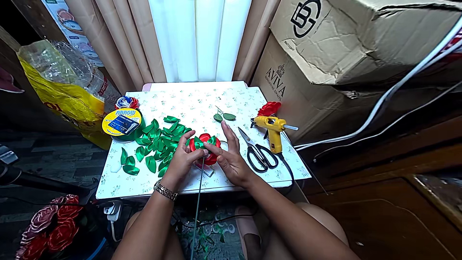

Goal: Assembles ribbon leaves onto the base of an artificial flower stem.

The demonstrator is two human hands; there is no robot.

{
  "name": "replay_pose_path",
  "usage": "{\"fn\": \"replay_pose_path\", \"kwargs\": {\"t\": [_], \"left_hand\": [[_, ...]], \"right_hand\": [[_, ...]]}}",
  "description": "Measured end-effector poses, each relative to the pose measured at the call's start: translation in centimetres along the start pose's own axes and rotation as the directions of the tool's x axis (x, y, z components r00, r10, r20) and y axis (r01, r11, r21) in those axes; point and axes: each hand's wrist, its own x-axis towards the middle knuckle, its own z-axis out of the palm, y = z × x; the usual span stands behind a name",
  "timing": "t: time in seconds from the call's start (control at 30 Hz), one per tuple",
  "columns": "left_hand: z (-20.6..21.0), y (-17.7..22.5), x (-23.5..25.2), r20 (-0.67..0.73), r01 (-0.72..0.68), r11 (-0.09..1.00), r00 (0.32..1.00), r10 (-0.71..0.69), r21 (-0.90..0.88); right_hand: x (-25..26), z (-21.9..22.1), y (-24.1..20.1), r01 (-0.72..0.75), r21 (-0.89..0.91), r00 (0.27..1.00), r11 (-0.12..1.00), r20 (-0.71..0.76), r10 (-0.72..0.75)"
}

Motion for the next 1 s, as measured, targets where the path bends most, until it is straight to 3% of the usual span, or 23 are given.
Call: {"fn": "replay_pose_path", "kwargs": {"t": [0.57,0.8,1.0], "left_hand": [[0.13,-0.03,0.31,0.003,0.066,0.998,0.998,-0.066,-0.018],[-0.10,0.09,0.31,0.040,0.095,0.991,0.995,-0.092,-0.096],[0.57,0.28,0.22,-0.007,0.109,0.992,0.994,-0.110,-0.066]], "right_hand": [[0.27,-0.23,0.33,-0.047,0.015,0.999,0.999,-0.019,0.047],[0.41,-0.56,0.17,-0.180,0.169,0.984,0.969,0.045,0.175],[0.09,-0.21,0.34,-0.226,0.277,0.974,0.934,0.082,0.211]]}}
